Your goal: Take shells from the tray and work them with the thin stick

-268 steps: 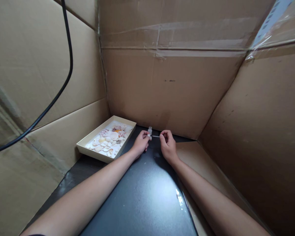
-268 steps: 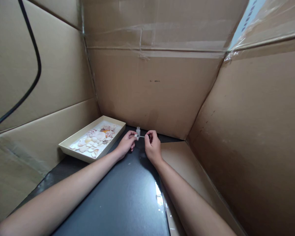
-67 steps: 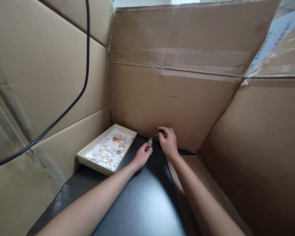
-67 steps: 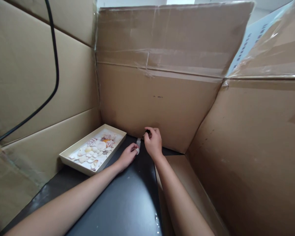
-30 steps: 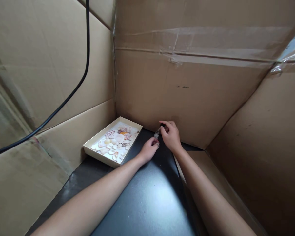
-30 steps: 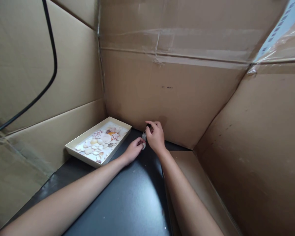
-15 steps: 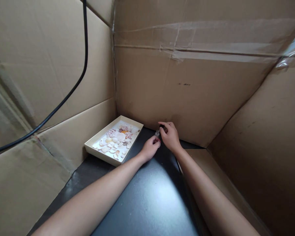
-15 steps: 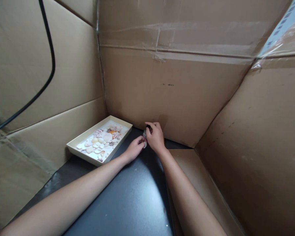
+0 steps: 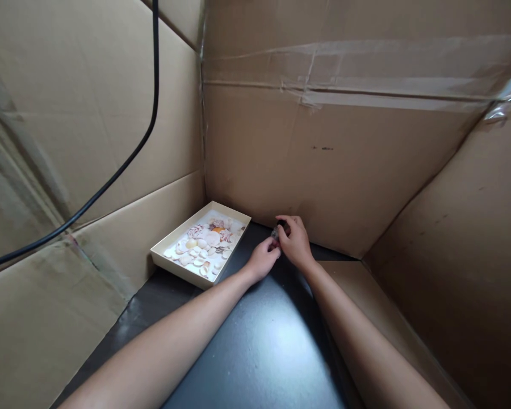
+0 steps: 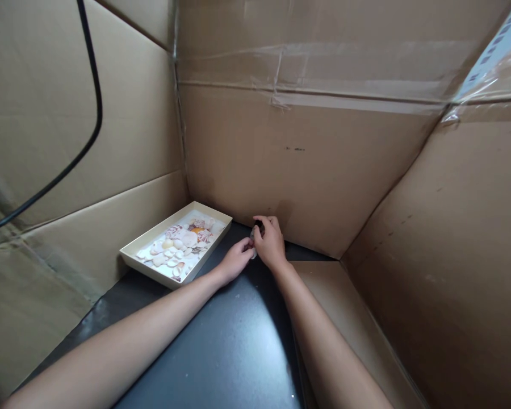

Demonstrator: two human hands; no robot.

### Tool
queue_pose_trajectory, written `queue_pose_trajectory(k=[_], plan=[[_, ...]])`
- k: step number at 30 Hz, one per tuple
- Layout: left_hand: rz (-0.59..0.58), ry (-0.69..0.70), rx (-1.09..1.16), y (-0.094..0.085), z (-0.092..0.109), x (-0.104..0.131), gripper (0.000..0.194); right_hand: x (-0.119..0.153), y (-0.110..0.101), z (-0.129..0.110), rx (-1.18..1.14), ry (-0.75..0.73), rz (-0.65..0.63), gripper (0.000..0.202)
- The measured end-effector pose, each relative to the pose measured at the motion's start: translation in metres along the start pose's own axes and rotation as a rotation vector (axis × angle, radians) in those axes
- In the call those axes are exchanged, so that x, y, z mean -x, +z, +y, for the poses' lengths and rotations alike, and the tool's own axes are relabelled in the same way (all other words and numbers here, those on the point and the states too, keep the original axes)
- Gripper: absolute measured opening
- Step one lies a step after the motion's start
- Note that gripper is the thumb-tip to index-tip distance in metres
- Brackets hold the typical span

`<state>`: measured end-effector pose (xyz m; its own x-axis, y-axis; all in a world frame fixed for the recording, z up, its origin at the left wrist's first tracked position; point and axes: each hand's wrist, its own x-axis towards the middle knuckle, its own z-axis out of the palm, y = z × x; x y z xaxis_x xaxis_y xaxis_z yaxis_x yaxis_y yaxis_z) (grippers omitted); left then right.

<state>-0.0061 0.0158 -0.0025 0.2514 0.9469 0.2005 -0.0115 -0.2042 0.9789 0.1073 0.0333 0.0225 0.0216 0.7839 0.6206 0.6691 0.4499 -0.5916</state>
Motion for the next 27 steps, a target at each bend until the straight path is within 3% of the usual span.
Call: queue_pose_trajectory(k=[11,20,23,27], plan=[[-0.015,0.021,0.059,0.001,-0.003,-0.001,0.011,0.005,0.004,0.000,0.004,0.005,-0.036,0.029],[0.001,-0.087,0.065,0.001,-0.001,0.000,0.009,-0.008,-0.022,-0.022,-0.044,-0.048,0.192,0.025],[-0.003,-0.112,0.081,0.001,0.003,0.002,0.008,0.000,-0.031,-0.024,-0.062,-0.025,0.229,0.027],[0.014,-0.086,0.081,0.000,0.005,0.004,0.010,0.027,-0.035,-0.010,-0.141,0.080,0.184,0.028]])
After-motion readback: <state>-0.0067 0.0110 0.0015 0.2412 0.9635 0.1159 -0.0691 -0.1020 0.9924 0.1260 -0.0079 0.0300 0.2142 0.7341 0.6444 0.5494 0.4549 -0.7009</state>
